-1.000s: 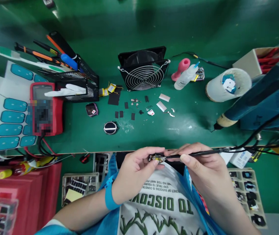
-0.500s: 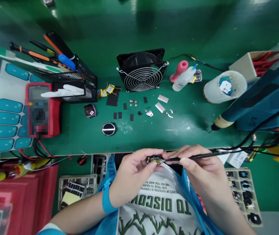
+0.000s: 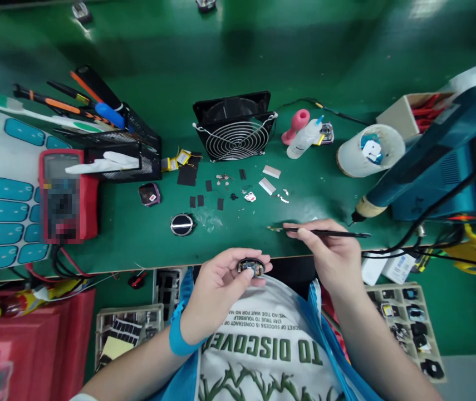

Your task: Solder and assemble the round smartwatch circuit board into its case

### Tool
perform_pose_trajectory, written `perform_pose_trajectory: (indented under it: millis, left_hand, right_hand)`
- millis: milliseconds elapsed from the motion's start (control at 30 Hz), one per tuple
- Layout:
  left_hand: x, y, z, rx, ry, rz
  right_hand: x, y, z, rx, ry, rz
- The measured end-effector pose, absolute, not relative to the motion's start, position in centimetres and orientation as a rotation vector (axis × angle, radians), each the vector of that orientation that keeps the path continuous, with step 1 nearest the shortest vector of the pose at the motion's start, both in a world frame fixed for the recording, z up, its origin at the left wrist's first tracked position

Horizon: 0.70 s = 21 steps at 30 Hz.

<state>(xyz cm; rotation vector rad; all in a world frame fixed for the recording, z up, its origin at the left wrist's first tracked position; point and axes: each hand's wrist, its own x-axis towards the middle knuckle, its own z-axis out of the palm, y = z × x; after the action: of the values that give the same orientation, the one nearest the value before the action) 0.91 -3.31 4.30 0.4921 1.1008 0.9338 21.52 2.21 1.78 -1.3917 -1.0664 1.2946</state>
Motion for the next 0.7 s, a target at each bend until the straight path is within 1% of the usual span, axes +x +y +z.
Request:
perform_pose_trajectory:
  millis: [100,333,433,500,567,633,700]
  left_hand:
    - [0.8,-3.4,3.9,0.476,1.105,0.928]
    - [0.8,-3.5,3.6,0.465,1.096,0.926]
    - [0.9,-3.4,3.6,0.456,1.104,0.925]
    - [1.0,-3.3,3.6,0.452,1.109,0.922]
    - [1.1,-3.4,3.9,0.453,1.101,0.921]
    - [1.1,-3.5,4.2,0.466,1.092,0.914]
    - [1.1,-3.6,4.7,0.495,1.084,0.903]
  right_hand:
    - [21.8,2.5,0.5,-1.446,-1.333,1.149]
    - [22.3,1.3,0.1,-1.205,-1.892,0.795]
    - [22.4,1.1,-0.5,-1.191,-1.964,0.731]
    - [22.3,1.0,-0.4,-1.253,-1.786,0.743]
    - [22.2,0.7,0.4,-1.329,-1.498,0.829]
    - [22.2,0.1,1.9,-1.351,-1.283,1.008]
    - [22.4,-0.7,3.7,-1.287,-1.271,1.2]
